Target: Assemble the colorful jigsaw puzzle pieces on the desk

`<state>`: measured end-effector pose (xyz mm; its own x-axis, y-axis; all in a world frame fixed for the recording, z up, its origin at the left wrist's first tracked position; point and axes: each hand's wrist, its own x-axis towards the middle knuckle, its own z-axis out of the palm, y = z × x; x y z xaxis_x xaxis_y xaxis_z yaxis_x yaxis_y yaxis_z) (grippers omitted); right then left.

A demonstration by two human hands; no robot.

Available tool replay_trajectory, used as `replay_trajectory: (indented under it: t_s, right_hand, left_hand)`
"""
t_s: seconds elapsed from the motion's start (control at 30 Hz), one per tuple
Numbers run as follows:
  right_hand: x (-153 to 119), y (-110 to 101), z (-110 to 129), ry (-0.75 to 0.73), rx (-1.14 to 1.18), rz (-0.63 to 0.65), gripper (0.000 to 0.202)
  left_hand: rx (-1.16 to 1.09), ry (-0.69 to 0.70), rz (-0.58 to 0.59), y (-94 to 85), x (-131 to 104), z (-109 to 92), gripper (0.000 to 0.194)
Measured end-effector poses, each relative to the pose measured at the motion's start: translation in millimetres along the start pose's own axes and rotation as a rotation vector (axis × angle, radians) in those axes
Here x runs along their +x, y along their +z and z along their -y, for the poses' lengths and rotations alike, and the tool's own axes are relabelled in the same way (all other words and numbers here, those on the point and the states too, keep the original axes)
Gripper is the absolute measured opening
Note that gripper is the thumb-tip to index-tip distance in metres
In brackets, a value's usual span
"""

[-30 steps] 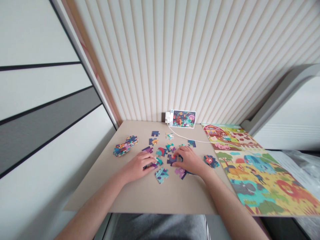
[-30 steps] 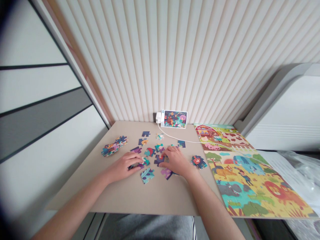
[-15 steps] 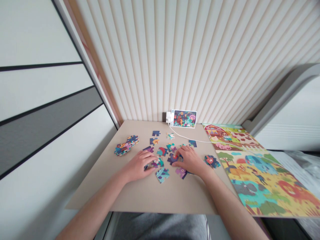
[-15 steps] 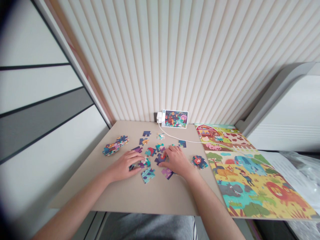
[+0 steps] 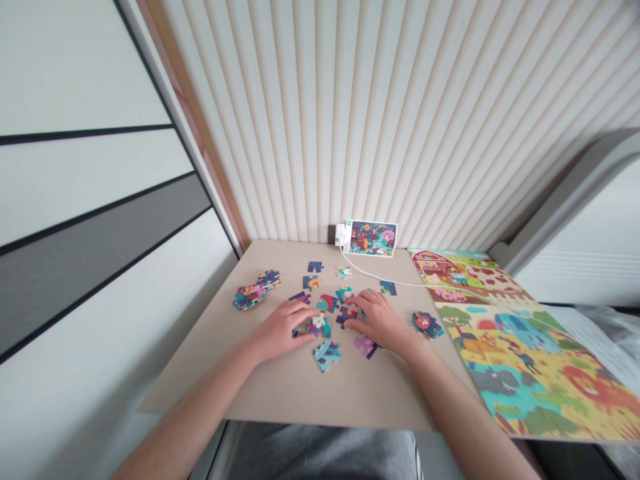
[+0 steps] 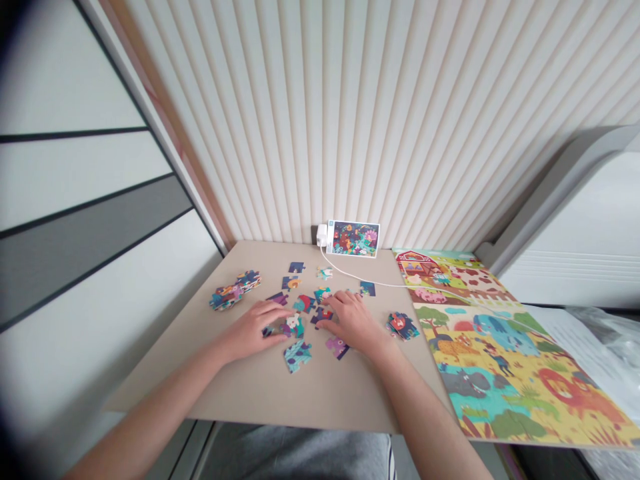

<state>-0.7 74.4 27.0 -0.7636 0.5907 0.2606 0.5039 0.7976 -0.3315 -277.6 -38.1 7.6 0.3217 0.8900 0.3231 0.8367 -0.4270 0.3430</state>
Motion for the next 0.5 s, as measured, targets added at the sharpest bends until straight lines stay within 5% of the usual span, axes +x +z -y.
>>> replay_trajectory:
  t_s: [0.27,0.5]
  right_hand:
    - [6.8,11.1,28.5,-0.110,0.344,-0.009,0.028]
    - [11.0,22.7,29.6,0.243,0.878,0.059,0.038]
  left_hand:
    - [0.037,0.186,-0.163,-8.7,2.3,-8.6,0.044]
    - [0.063,0.160,-0.308,-9.7,2.1,-9.7,0.053]
